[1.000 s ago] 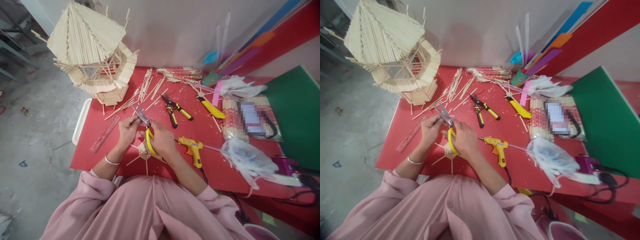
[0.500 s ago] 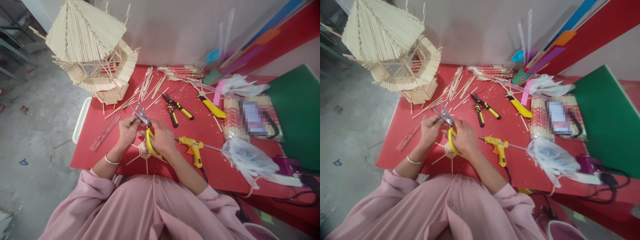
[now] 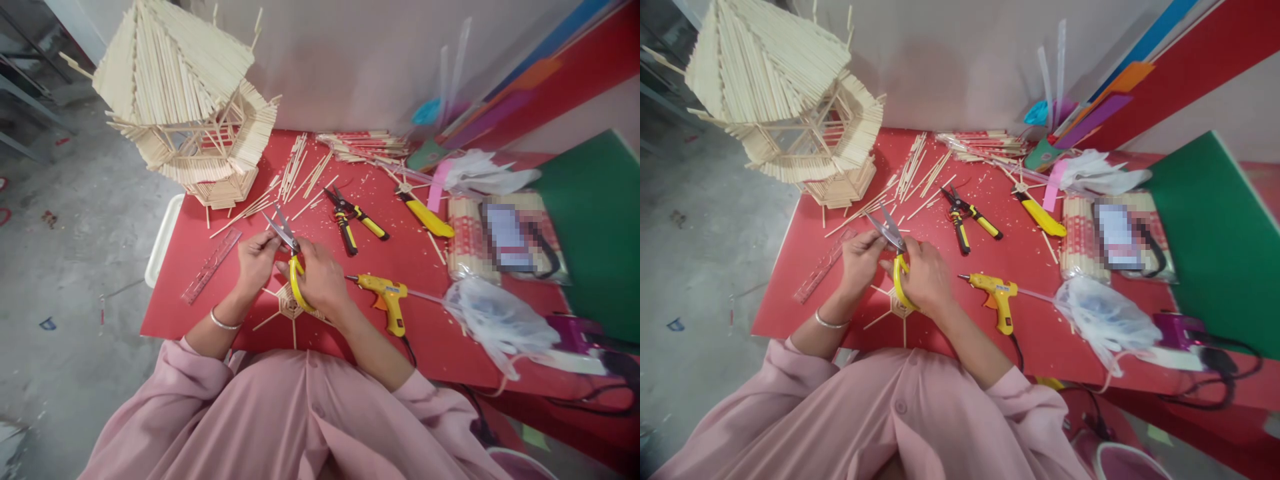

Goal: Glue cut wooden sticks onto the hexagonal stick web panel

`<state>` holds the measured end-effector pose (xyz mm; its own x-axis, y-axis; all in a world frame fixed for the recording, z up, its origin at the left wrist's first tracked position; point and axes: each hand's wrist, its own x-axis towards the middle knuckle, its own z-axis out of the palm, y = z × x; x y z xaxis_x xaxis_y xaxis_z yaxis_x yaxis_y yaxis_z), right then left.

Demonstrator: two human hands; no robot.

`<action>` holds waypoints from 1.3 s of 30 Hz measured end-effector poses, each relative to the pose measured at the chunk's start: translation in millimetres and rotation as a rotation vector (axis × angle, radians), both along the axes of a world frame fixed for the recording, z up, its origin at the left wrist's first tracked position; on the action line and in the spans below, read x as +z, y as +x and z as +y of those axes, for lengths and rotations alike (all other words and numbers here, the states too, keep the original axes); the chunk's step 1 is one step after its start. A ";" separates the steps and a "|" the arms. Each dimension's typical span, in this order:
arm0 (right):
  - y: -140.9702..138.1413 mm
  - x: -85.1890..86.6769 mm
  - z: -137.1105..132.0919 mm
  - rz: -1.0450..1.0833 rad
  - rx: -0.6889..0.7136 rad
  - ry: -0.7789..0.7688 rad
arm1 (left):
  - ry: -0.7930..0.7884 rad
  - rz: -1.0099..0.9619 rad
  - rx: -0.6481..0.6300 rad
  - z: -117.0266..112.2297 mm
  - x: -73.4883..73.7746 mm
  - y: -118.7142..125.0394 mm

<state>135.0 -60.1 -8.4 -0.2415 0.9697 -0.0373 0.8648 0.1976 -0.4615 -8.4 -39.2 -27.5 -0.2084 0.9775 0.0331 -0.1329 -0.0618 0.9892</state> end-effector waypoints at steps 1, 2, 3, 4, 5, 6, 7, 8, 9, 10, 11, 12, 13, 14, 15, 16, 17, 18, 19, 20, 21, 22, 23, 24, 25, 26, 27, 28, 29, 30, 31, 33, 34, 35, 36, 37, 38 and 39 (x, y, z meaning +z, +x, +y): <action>-0.5 0.1 0.3 -0.005 -0.003 -0.005 | 0.000 -0.004 0.001 -0.2 -0.6 0.2; -1.1 0.2 0.7 -0.011 -0.008 -0.010 | -0.001 -0.009 0.004 -0.4 -1.3 0.3; -1.5 0.4 1.1 -0.021 -0.014 -0.019 | -0.004 -0.016 0.011 -0.5 -2.2 0.6; -1.9 0.7 1.5 -0.031 -0.021 -0.035 | -0.008 -0.024 0.021 -0.6 -3.1 0.8; -2.1 1.1 1.9 -0.038 -0.027 -0.056 | -0.013 -0.032 0.033 -0.5 -3.9 1.1; -2.2 1.5 2.2 -0.042 -0.030 -0.078 | -0.019 -0.043 0.044 -0.4 -4.5 1.4; -2.2 2.0 2.5 -0.044 -0.031 -0.098 | -0.024 -0.054 0.055 -0.2 -4.8 1.6; -2.1 2.6 2.7 -0.046 -0.029 -0.110 | -0.028 -0.064 0.061 0.0 -4.7 1.7; -1.9 3.1 2.8 -0.051 -0.025 -0.108 | -0.030 -0.069 0.063 0.1 -4.2 1.8; -1.7 3.5 2.9 -0.059 -0.023 -0.091 | -0.029 -0.066 0.060 0.3 -3.2 1.7; -1.5 3.9 3.0 -0.069 -0.021 -0.065 | -0.027 -0.058 0.054 0.4 -2.0 1.6; -1.3 4.1 2.9 -0.077 -0.019 -0.036 | -0.023 -0.045 0.047 0.4 -0.7 1.3; -1.2 4.2 2.8 -0.083 -0.016 -0.011 | -0.018 -0.031 0.038 0.4 0.7 1.0; -1.1 4.2 2.6 -0.087 -0.015 0.005 | -0.011 -0.018 0.031 0.3 2.0 0.7; -1.0 4.2 2.4 -0.090 -0.015 0.010 | -0.005 -0.008 0.025 0.3 3.0 0.2; -0.9 4.3 2.1 -0.094 -0.015 0.006 | -0.002 0.002 0.021 0.2 3.7 -0.2; -0.7 4.4 1.9 -0.100 -0.016 -0.001 | -0.001 0.013 0.015 0.2 4.1 -0.6; -0.4 4.7 1.8 -0.107 -0.017 -0.007 | -0.001 0.027 0.010 0.2 4.2 -1.0; 0.0 5.0 1.7 -0.112 -0.013 -0.010 | -0.001 0.040 0.005 0.3 4.1 -1.3; 0.4 5.4 1.7 -0.113 -0.005 -0.009 | -0.001 0.052 0.000 0.4 3.9 -1.5; 0.9 5.6 1.7 -0.110 0.005 -0.005 | 0.001 0.060 -0.001 0.6 3.6 -1.6; 1.4 5.8 1.8 -0.103 0.014 -0.001 | 0.005 0.065 0.000 0.7 3.4 -1.6; 1.7 5.9 1.8 -0.095 0.021 0.002 | 0.009 0.068 0.001 0.8 3.1 -1.5; 1.9 5.8 1.9 -0.086 0.024 0.004 | 0.012 0.071 0.001 0.9 2.8 -1.4; 1.9 5.6 2.0 -0.079 0.024 0.003 | 0.014 0.076 0.001 1.0 2.5 -1.4; 1.7 5.4 2.2 -0.075 0.024 -0.001 | 0.016 0.082 0.001 1.1 2.1 -1.4; 1.4 5.4 2.5 -0.073 0.027 -0.006 | 0.017 0.091 0.002 1.3 1.5 -1.7; 1.1 5.6 2.8 -0.071 0.033 -0.009 | 0.018 0.103 0.003 1.4 0.8 -2.2; 0.8 5.9 3.3 -0.072 0.038 -0.011 | 0.019 0.116 0.004 1.5 -0.1 -2.8; 0.6 6.5 3.9 -0.075 0.043 -0.013 | 0.020 0.130 0.005 1.7 -1.1 -3.6; 0.5 7.3 4.4 -0.081 0.049 -0.017 | 0.021 0.144 0.005 1.8 -2.3 -4.5; 0.7 8.7 4.8 -0.099 0.052 -0.026 | 0.027 0.161 0.002 2.1 -4.4 -5.9; 0.7 9.1 4.5 -0.109 0.050 -0.030 | 0.029 0.158 -0.002 2.2 -5.3 -6.1; 0.5 9.1 3.8 -0.121 0.045 -0.036 | 0.029 0.145 -0.002 2.3 -6.0 -6.0; -0.1 8.7 2.7 -0.133 0.036 -0.047 | 0.026 0.122 0.002 2.4 -6.3 -5.4; -1.1 8.0 1.6 -0.142 0.023 -0.061 | 0.019 0.095 0.007 2.5 -6.4 -4.5; -2.4 7.3 0.9 -0.144 0.009 -0.076 | 0.011 0.067 0.012 2.7 -6.3 -3.3; -3.9 6.7 1.0 -0.137 0.000 -0.088 | 0.002 0.040 0.019 3.0 -6.1 -2.0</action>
<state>131.1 -59.2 -1.8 -0.2285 0.9612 -0.1548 0.9210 0.1619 -0.3544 -10.4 -36.2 -33.6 -0.2251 0.9734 0.0437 -0.0917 -0.0658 0.9936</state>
